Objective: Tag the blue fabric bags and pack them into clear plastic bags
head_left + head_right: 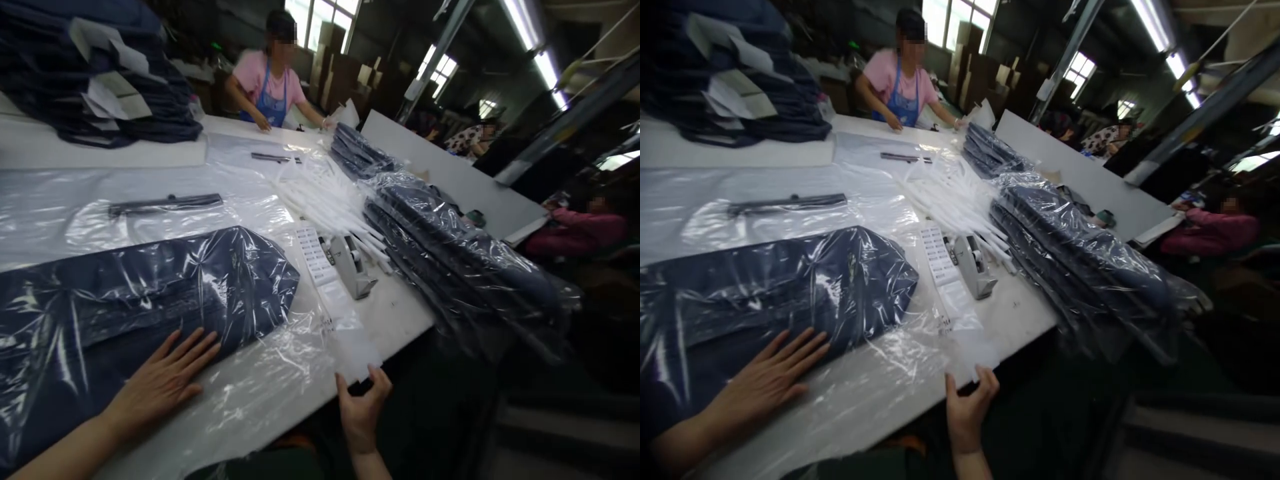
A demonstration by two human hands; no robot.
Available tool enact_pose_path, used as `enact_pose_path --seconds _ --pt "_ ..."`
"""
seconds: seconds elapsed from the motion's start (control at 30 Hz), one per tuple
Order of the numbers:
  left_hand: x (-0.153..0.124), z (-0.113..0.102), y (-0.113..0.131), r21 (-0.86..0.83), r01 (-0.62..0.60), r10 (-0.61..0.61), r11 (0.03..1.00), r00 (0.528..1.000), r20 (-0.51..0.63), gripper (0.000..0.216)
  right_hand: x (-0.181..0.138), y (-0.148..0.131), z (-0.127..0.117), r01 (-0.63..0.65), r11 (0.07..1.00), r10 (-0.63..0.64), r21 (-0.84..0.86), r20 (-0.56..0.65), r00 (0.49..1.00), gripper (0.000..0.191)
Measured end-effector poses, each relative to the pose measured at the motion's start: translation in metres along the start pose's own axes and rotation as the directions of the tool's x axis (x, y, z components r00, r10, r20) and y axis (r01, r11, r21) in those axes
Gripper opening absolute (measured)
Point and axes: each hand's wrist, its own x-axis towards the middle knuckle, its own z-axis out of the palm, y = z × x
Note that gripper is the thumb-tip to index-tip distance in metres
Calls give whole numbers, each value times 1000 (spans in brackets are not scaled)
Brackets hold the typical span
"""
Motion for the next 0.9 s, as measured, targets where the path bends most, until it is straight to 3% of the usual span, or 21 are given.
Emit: enact_pose_path --seconds 0.03,0.07,0.13,0.17,0.23,0.33,0.37,0.43,0.47,0.5,0.53,0.57,0.63,0.7,0.77,0.8,0.83,0.87,0.9 --pt "1 -1 0 2 4 -4 1000 1000 0 83 8 3 2 -105 994 103 30 63 993 72" --pt "2 -3 1 3 9 -9 1000 1000 -2 83 18 3 7 -196 976 173 98 205 963 74" --pt "3 -5 3 -1 19 -19 1000 1000 3 81 37 2 20 -380 893 215 241 512 832 59" --pt "2 -5 5 -10 7 -7 1000 1000 15 78 46 2 24 -458 844 216 279 606 766 46" --pt "-1 -6 9 -49 -49 52 998 997 59 72 58 8 20 -556 779 250 292 668 701 31" --pt "-7 -3 15 -133 -53 69 990 991 118 66 69 32 -7 -586 757 242 289 709 662 31" --pt "-9 -1 17 -156 -26 47 987 990 134 66 74 42 -16 -551 776 197 306 713 673 31" --pt "-11 1 19 -189 17 14 982 986 164 66 88 61 -24 -328 889 57 320 634 771 37" --pt "-11 2 19 -200 16 21 980 984 177 67 97 68 -21 -130 946 -59 297 553 831 42" --pt "-11 2 19 -207 17 22 978 983 185 68 106 73 -14 102 962 -214 251 470 856 47" --pt "-11 1 19 -210 17 23 977 982 187 69 116 75 -3 332 921 -389 206 414 823 53" --pt "-10 0 18 -211 14 25 977 983 184 69 125 74 11 525 829 -555 192 402 729 59" --pt "-9 -2 19 -203 21 16 979 983 181 68 143 65 40 751 582 -790 310 433 433 69" --pt "-9 -4 19 -196 28 10 980 982 189 66 159 47 61 754 373 -878 541 468 99 71" --pt "-11 -4 20 -204 33 10 978 979 205 66 170 27 72 563 278 -873 778 450 -191 61" --pt "-12 -3 19 -216 33 13 976 977 212 67 174 17 74 428 297 -857 853 436 -274 53" --pt "-12 -2 18 -232 35 17 972 976 218 69 175 8 75 293 378 -841 878 458 -287 43" --pt "-12 -2 17 -251 39 18 967 976 219 70 176 1 77 150 517 -815 843 538 -216 33" --pt "-11 -1 16 -270 46 17 962 975 224 70 174 -5 78 -3 664 -745 748 661 -90 28"
